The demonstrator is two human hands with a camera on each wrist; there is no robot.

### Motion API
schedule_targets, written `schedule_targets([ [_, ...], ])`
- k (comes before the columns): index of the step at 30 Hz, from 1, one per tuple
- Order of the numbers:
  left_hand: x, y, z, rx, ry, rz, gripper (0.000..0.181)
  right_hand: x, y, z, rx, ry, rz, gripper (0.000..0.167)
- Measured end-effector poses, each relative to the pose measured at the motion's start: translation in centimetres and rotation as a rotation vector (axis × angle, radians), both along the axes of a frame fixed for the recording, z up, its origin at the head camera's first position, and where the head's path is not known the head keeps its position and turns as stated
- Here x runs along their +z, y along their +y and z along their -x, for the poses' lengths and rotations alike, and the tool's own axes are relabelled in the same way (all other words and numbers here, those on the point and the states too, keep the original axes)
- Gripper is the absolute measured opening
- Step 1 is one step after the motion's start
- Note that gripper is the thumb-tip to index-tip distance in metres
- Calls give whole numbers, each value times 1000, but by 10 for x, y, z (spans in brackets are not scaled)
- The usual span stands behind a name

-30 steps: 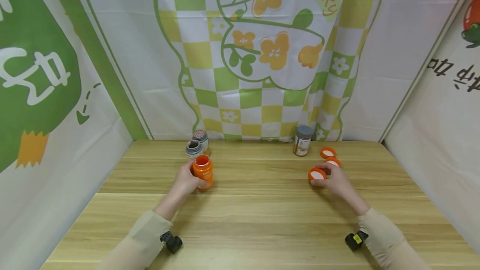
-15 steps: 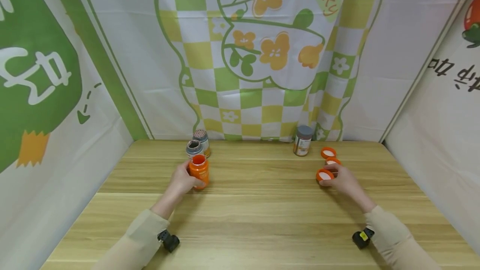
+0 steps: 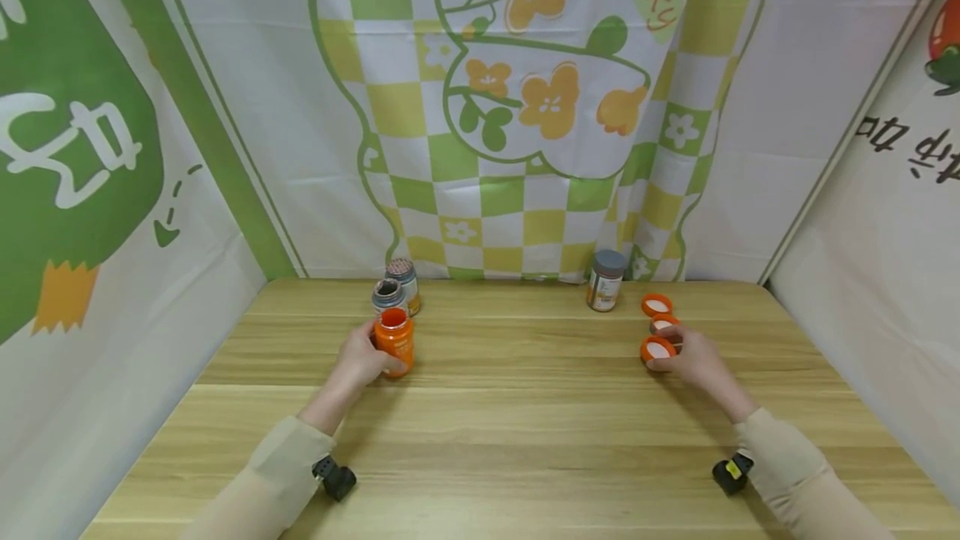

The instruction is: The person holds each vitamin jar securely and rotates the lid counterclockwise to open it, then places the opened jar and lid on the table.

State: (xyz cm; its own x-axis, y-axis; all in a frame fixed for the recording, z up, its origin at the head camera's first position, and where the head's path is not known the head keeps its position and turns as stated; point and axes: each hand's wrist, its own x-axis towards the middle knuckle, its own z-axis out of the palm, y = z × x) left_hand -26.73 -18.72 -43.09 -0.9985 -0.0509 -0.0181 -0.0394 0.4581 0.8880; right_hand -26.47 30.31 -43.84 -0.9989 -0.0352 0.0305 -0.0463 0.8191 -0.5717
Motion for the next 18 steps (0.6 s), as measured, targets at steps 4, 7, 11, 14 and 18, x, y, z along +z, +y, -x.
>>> schedule_targets([
  [4,-1,-3,2,-3,0,3,77,-1,2,1,-4,-4,2,59],
  [7,-1,-5,3,-3,-16,13,80,-1,4,1,-3,-5,-2,60],
  [11,0,-8,3,-10,-43,30,81,-1,6,1,1,1,-12,59],
  [14,1,-10,4,-10,-53,40,82,0,7,1,0,1,-13,58],
  [18,1,-11,3,-9,-62,35,81,0,8,1,-7,-7,-28,58],
])
